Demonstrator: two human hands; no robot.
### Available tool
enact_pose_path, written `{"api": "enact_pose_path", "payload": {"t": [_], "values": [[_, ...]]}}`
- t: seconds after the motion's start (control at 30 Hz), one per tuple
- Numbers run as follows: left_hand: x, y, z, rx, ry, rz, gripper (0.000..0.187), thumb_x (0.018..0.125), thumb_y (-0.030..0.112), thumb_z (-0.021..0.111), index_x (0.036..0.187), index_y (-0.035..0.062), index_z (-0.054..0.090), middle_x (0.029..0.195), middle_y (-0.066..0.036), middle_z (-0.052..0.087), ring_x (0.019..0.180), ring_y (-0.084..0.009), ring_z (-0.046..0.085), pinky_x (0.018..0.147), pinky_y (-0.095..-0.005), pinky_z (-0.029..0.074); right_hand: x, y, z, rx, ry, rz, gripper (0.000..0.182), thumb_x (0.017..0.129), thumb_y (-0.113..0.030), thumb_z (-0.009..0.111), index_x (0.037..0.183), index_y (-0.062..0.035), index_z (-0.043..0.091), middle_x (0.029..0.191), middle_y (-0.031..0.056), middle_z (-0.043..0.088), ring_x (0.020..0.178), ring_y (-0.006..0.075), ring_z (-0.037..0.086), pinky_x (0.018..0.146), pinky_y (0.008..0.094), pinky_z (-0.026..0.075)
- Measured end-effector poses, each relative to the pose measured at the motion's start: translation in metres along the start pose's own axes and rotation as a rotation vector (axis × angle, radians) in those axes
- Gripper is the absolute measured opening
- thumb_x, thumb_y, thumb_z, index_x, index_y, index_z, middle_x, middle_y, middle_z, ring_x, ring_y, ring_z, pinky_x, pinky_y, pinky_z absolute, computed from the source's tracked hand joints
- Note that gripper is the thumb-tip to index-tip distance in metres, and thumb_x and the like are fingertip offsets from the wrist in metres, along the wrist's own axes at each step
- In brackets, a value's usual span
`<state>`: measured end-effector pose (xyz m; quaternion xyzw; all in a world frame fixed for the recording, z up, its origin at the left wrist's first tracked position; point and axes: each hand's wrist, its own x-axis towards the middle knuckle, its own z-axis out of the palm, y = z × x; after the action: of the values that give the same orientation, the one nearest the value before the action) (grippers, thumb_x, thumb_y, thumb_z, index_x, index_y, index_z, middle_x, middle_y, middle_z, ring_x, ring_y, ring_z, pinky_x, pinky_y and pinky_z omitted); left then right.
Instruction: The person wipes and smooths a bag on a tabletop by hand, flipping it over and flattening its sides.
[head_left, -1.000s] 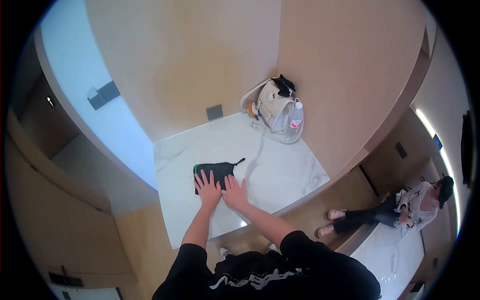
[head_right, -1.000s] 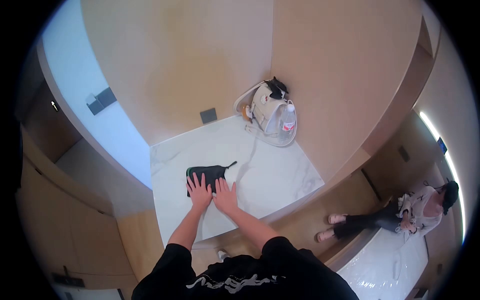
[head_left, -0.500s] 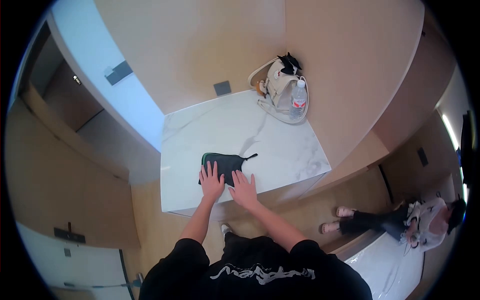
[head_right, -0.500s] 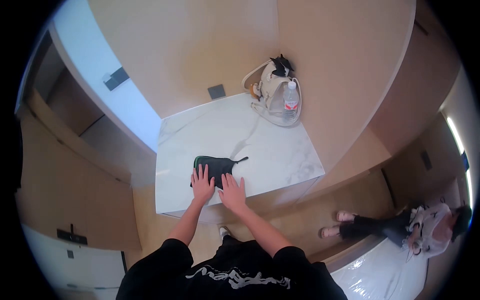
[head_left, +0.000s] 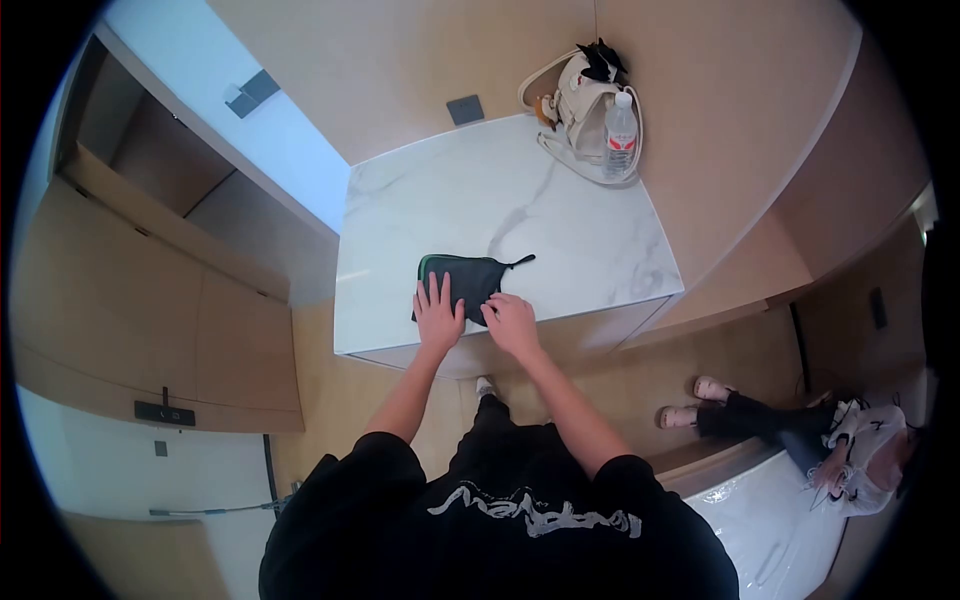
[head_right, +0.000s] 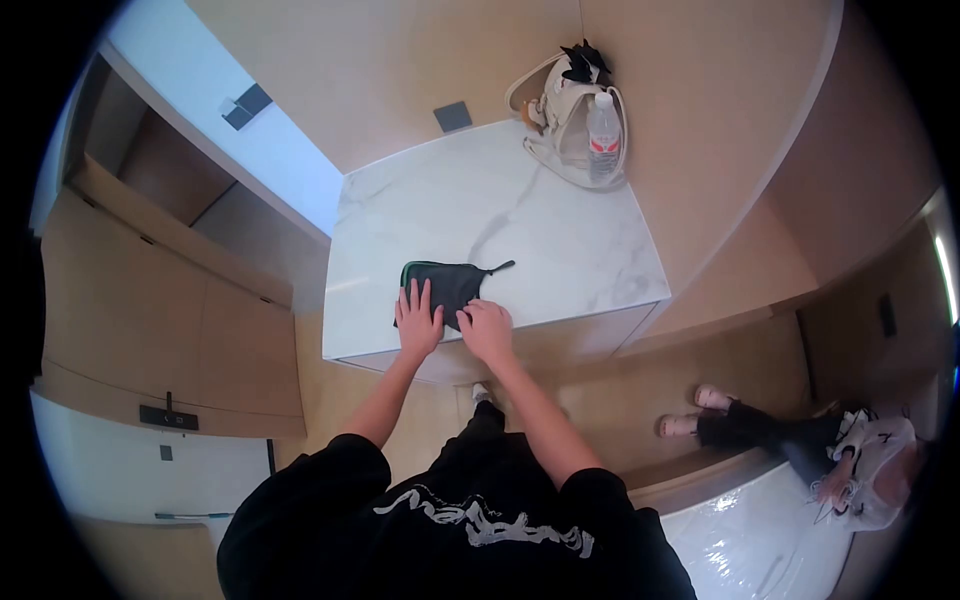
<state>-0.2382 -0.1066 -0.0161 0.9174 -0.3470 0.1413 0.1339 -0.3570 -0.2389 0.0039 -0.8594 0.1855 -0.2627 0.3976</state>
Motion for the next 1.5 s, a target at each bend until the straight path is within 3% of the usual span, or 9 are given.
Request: {"api": "enact_pose_path", "payload": {"t": [0.13,0.3,0.57,0.73,0.87,1.1,1.33,1.43,1.5], "values": [[0.000,0.000,-0.004,-0.009,-0.008,-0.014,0.064,0.091,0.037,0.055,0.148,0.0126,0.037,0.153,-0.019,0.031,0.139,-0.0466,0.027,0.112,-0.0581,0.021,0.017,-0.009,-0.010,0.042,-0.024,0.020,0.031,0.090,-0.031,0.059,0.090,-0.0028,0.072,0.096,0.0133,0.070,0.095,0.0320,0.064,0.081,0.0425,0.049],[0.001,-0.003,-0.001,-0.027,-0.043,-0.022,0.063,0.092,0.035,0.055,0.148,0.0143,0.036,0.154,-0.018,0.030,0.141,-0.0443,0.025,0.113,-0.0560,0.021,0.034,-0.006,-0.012,0.196,-0.134,0.378,0.044,0.091,-0.037,0.058,0.079,0.0040,0.067,0.073,0.0215,0.064,0.068,0.0333,0.063,0.066,0.0407,0.049],[0.001,-0.003,-0.011,-0.263,0.000,-0.061,0.067,0.089,0.024,0.061,0.147,0.0040,0.033,0.152,-0.021,0.031,0.139,-0.0436,0.029,0.113,-0.0495,0.025,0.039,0.020,-0.005,0.333,-0.115,0.388,0.035,0.085,-0.032,0.066,0.098,-0.0002,0.069,0.088,0.0146,0.071,0.081,0.0245,0.068,0.074,0.0351,0.052],[0.033,-0.023,-0.021,-0.663,0.071,-0.294,0.061,0.084,0.017,0.069,0.136,-0.0017,0.042,0.129,-0.024,0.049,0.103,-0.0344,0.059,0.091,-0.0418,0.047,0.050,0.003,0.001,0.008,-0.053,0.576,0.041,0.076,-0.029,0.074,0.105,-0.0014,0.067,0.086,0.0142,0.071,0.083,0.0297,0.069,0.077,0.0383,0.054],[0.061,-0.055,0.007,-0.763,-0.033,-0.458,0.063,0.079,0.013,0.075,0.132,-0.0021,0.045,0.118,-0.020,0.052,0.074,-0.0234,0.064,0.077,-0.0362,0.052,0.055,-0.007,0.002,-0.083,-0.076,0.633,0.039,0.075,-0.028,0.074,0.105,-0.0042,0.064,0.087,0.0129,0.071,0.087,0.0319,0.068,0.078,0.0411,0.053],[0.064,-0.059,-0.005,-0.890,-0.078,-0.206,0.058,0.074,-0.004,0.071,0.128,0.0033,0.051,0.119,-0.014,0.049,0.082,-0.0179,0.061,0.070,-0.0306,0.052,0.045,-0.009,0.015,-0.110,0.052,0.635,0.038,0.072,-0.023,0.075,0.103,-0.0036,0.064,0.083,0.0134,0.071,0.082,0.0318,0.068,0.074,0.0413,0.053],[0.067,-0.067,-0.037,-1.037,-0.089,-0.336,0.052,0.078,-0.006,0.064,0.128,0.0032,0.052,0.129,-0.015,0.046,0.101,-0.0255,0.060,0.082,-0.0359,0.051,0.050,0.000,0.019,-0.009,0.227,0.615,0.039,0.071,-0.014,0.075,0.106,0.0014,0.065,0.070,0.0098,0.067,0.065,0.0193,0.065,0.063,0.0321,0.052],[0.059,-0.060,-0.039,-0.602,0.125,0.018,0.052,0.080,0.000,0.063,0.130,0.0026,0.051,0.137,-0.018,0.043,0.117,-0.0338,0.052,0.098,-0.0432,0.042,0.052,-0.042,0.016,-0.102,0.286,0.631,0.032,0.079,-0.007,0.066,0.109,0.0015,0.061,0.080,0.0114,0.067,0.073,0.0245,0.065,0.069,0.0353,0.051],[0.047,-0.057,-0.040,-0.659,-0.017,0.272,0.053,0.081,0.006,0.063,0.132,0.0038,0.050,0.140,-0.019,0.043,0.127,-0.0386,0.043,0.107,-0.0477,0.034,0.044,-0.055,0.024,-0.338,0.381,0.184,0.028,0.083,-0.004,0.061,0.110,0.0009,0.060,0.096,0.0152,0.064,0.088,0.0287,0.062,0.081,0.0374,0.050]]}}
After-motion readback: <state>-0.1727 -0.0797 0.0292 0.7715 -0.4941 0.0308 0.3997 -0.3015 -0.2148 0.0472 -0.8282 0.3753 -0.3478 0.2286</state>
